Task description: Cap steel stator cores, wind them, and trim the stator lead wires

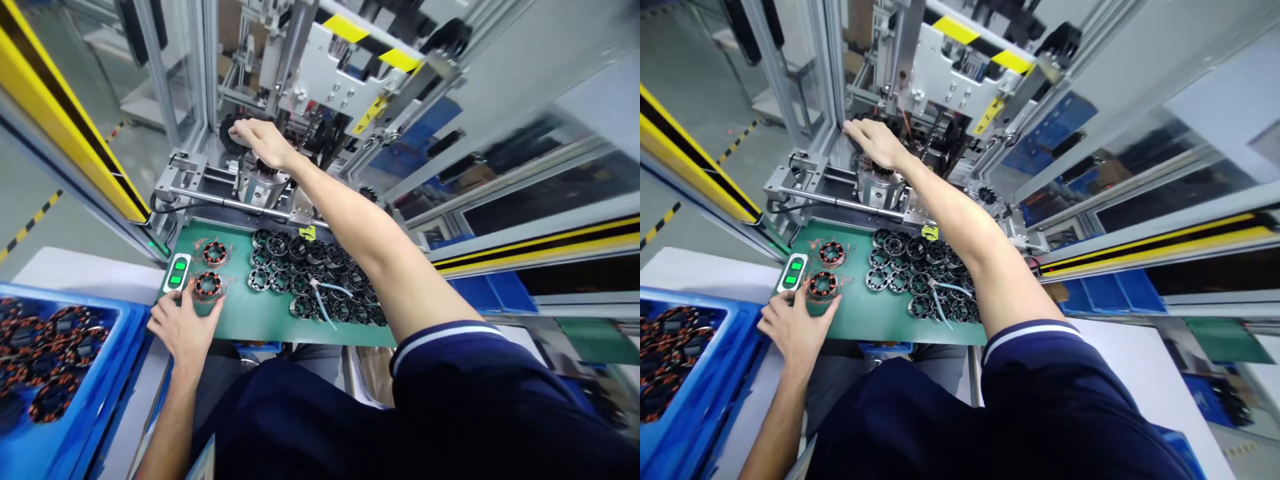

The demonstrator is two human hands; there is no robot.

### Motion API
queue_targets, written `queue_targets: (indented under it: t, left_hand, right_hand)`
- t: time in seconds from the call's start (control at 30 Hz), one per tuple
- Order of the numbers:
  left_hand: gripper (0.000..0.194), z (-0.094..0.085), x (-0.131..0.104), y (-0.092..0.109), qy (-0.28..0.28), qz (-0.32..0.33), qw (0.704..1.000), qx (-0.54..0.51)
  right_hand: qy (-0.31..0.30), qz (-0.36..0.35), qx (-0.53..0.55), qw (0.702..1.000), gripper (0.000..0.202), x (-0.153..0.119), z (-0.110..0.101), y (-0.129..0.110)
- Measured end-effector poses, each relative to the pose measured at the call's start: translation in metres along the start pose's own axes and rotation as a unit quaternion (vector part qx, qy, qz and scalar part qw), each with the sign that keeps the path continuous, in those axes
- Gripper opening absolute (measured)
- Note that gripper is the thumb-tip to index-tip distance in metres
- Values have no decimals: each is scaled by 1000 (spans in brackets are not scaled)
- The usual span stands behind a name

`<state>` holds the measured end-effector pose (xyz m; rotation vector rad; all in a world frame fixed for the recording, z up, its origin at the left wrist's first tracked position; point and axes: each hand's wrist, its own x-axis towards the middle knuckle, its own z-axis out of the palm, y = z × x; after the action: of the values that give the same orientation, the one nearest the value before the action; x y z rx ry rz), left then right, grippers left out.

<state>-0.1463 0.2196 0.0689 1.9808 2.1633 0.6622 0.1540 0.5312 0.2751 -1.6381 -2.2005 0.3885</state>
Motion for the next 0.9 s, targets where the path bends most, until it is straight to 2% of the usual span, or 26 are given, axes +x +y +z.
queue_targets:
  t: [0.1,0.17,0.23,0.3,0.37,0.43,0.5,0.57,0.63,0.7,0.77,0.8,0.9]
  left_hand:
    - [92,4,4,1,17,0,1000,18]
    - [92,6,6,2,27,-7,999,25]
    - [89,7,7,2,34,-11,999,29]
    - [86,7,8,2,39,-6,999,28]
    - [84,7,9,1,45,1,999,26]
    - [82,8,10,1,49,6,999,23]
    - [81,8,10,2,51,6,999,17]
    - [78,8,11,3,55,-3,998,-6]
    - [72,6,12,3,71,-17,996,-60]
    - [66,2,12,0,94,-17,988,-122]
    - [64,-5,12,-6,111,0,979,-173]
    - [63,-9,10,-9,116,11,974,-197]
    - [66,-23,2,-16,122,44,946,-297]
  right_hand:
    - [75,-25,1,997,139,-45,-57,25]
    - [122,11,-6,992,139,-81,-95,58]
    - [138,69,-19,988,138,-114,-121,98]
    - [114,130,-25,985,132,-140,-125,137]
    - [81,179,-20,980,119,-156,-113,167]
    - [62,209,-7,976,96,-162,-94,184]
    - [64,219,13,974,75,-162,-81,187]
    - [87,204,36,975,63,-161,-80,177]
    - [133,171,54,975,63,-165,-89,159]
    - [194,136,68,969,71,-181,-101,138]
    - [258,113,78,956,79,-218,-110,123]
    - [285,108,83,949,80,-245,-111,118]
    - [341,135,87,926,75,-355,-96,113]
